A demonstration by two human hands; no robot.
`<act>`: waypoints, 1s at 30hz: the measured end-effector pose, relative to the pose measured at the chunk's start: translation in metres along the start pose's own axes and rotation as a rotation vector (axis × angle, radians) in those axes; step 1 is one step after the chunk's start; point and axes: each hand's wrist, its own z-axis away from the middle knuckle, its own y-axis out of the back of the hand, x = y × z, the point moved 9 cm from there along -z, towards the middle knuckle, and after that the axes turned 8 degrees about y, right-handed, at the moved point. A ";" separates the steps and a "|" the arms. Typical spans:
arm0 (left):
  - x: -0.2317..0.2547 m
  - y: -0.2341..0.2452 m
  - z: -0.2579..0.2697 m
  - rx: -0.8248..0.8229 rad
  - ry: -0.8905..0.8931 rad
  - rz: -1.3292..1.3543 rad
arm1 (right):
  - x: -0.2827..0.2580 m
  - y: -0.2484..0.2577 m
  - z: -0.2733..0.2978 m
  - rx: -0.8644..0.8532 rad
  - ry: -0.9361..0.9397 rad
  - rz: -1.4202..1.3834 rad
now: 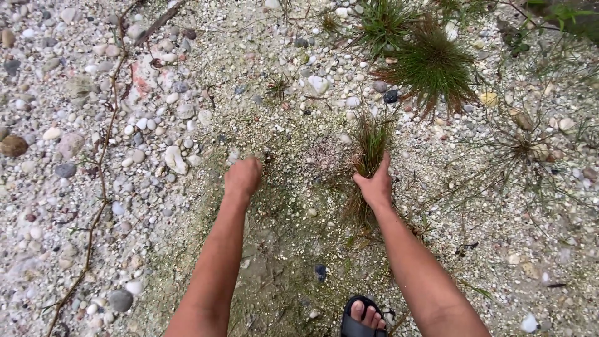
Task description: The person is pulling weeds from a gravel-covered ground by hand and then carrying the collected weeds away.
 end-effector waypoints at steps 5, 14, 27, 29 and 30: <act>-0.006 0.064 0.010 0.154 -0.188 0.070 | -0.003 -0.001 0.012 0.027 0.005 0.005; 0.056 0.052 0.046 0.193 -0.560 -0.326 | -0.030 -0.002 0.030 -0.034 0.002 -0.046; 0.031 0.006 0.011 0.503 -0.527 -0.445 | -0.019 -0.004 0.023 -0.025 -0.048 -0.026; 0.030 0.001 0.006 0.453 -0.499 -0.409 | -0.001 -0.009 0.011 -0.011 -0.032 -0.023; 0.027 -0.004 0.004 0.399 -0.478 -0.376 | 0.008 -0.012 0.006 0.005 -0.024 -0.022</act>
